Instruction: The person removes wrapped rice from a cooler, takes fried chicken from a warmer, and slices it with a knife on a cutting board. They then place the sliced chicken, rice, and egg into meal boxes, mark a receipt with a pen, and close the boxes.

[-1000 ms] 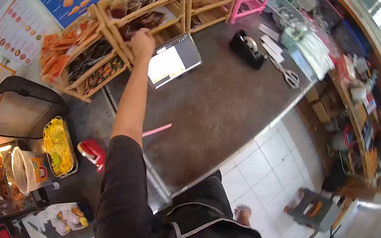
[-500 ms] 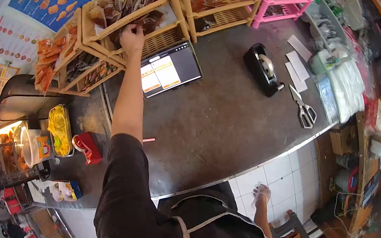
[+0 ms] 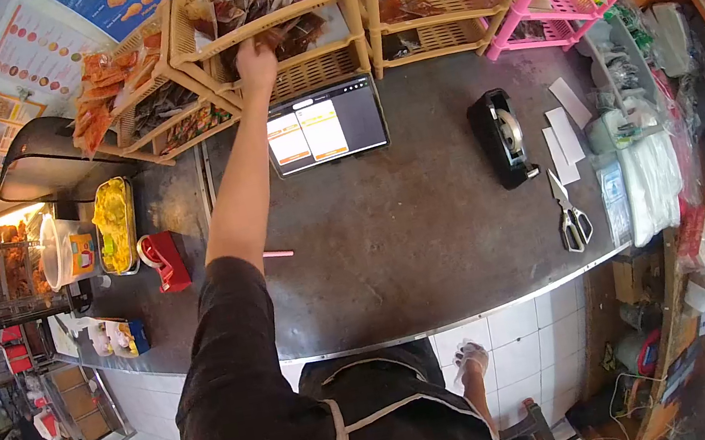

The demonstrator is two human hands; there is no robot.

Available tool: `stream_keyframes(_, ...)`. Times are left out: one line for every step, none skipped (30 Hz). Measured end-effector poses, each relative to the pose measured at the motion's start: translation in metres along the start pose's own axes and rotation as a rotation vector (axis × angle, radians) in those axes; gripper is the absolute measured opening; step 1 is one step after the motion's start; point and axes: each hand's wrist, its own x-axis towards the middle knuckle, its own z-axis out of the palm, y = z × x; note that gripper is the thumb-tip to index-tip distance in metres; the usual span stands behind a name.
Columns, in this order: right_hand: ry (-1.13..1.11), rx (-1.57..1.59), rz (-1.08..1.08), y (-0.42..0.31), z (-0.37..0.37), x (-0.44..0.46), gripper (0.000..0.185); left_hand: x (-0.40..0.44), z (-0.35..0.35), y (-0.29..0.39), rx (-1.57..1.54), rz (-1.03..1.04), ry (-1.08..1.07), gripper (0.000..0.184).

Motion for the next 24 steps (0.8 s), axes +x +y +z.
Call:
stream_keyframes(-0.002,-0.003,-0.022,0.000,0.000,0.000,0.026,0.006,0.001,0.013,-0.005,0.000,0.002,0.029)
stream_keyframes(0.000,0.001,-0.028,0.001,-0.001,-0.001,0.026,0.012,0.003,0.028,0.199,-0.102,-0.166,0.033)
stream_keyframes(0.010,-0.010,-0.028,0.001,-0.001,-0.002,0.026,0.017,0.006,0.035,0.403,-0.201,-0.332,0.037)
stream_keyframes(0.022,-0.018,-0.028,0.001,0.000,-0.002,0.026,0.015,0.007,0.042,0.518,-0.095,-0.354,0.043)
stream_keyframes(0.030,-0.006,-0.037,0.003,-0.001,-0.004,0.026,0.016,0.009,0.048,0.504,-0.086,-0.354,0.043)
stream_keyframes(-0.034,0.100,-0.096,0.009,-0.005,-0.005,0.025,0.019,0.009,0.054,0.581,-0.078,-0.435,0.042)
stream_keyframes(-0.096,0.206,-0.156,0.014,-0.008,-0.005,0.024,0.022,0.009,0.056,0.659,-0.068,-0.518,0.042)
stream_keyframes(0.026,0.095,-0.034,0.004,-0.002,-0.008,0.024,0.026,0.028,0.021,0.638,0.079,-0.406,0.032)
stream_keyframes(0.038,0.111,-0.039,0.002,-0.001,-0.009,0.024,0.032,0.029,0.020,0.623,0.093,-0.410,0.032)
stream_keyframes(0.060,0.100,-0.051,0.005,-0.002,-0.007,0.023,0.035,0.032,0.022,0.642,0.135,-0.403,0.031)
stream_keyframes(0.085,0.084,-0.058,0.011,-0.007,-0.008,0.021,0.035,0.035,0.022,0.664,0.174,-0.400,0.031)
stream_keyframes(0.099,0.089,-0.054,0.014,-0.010,-0.013,0.021,0.032,0.035,0.019,0.618,0.126,-0.349,0.025)
stream_keyframes(0.115,0.101,-0.062,0.015,-0.012,-0.017,0.023,0.029,0.033,0.014,0.577,0.073,-0.295,0.021)
stream_keyframes(0.126,0.108,-0.069,0.016,-0.013,-0.021,0.024,0.021,0.026,0.006,0.521,0.139,-0.159,0.023)
stream_keyframes(0.127,0.101,-0.068,0.018,-0.015,-0.024,0.024,0.013,0.025,0.001,0.523,0.132,-0.161,0.023)
stream_keyframes(0.152,0.065,-0.057,0.020,-0.015,-0.027,0.024,0.005,0.022,-0.005,0.310,0.112,-0.020,0.022)
stream_keyframes(0.173,0.031,-0.045,0.022,-0.013,-0.030,0.023,0.000,0.018,-0.012,0.100,0.095,0.121,0.021)
stream_keyframes(0.166,0.025,-0.042,0.025,-0.011,-0.029,0.023,-0.012,0.007,0.007,-0.144,-0.013,0.150,0.015)
stream_keyframes(0.150,0.008,-0.032,0.032,-0.014,-0.026,0.023,-0.018,0.003,0.014,-0.131,-0.018,0.151,0.015)
stream_keyframes(0.134,-0.014,-0.024,0.038,-0.016,-0.023,0.022,-0.024,-0.002,0.016,-0.375,-0.018,0.196,0.012)
stream_keyframes(0.128,-0.033,-0.019,0.043,-0.016,-0.020,0.022,-0.031,-0.007,0.013,-0.617,-0.018,0.245,0.008)
stream_keyframes(0.096,0.004,-0.063,0.047,-0.017,-0.018,0.023,-0.037,-0.015,0.011,-0.710,-0.120,0.252,0.009)
stream_keyframes(0.056,0.038,-0.106,0.051,-0.015,-0.015,0.024,-0.047,-0.025,0.009,-0.677,-0.064,0.314,0.008)
stream_keyframes(0.039,0.006,-0.102,0.053,-0.014,-0.016,0.024,-0.060,-0.037,0.009,-0.757,-0.120,0.293,0.008)
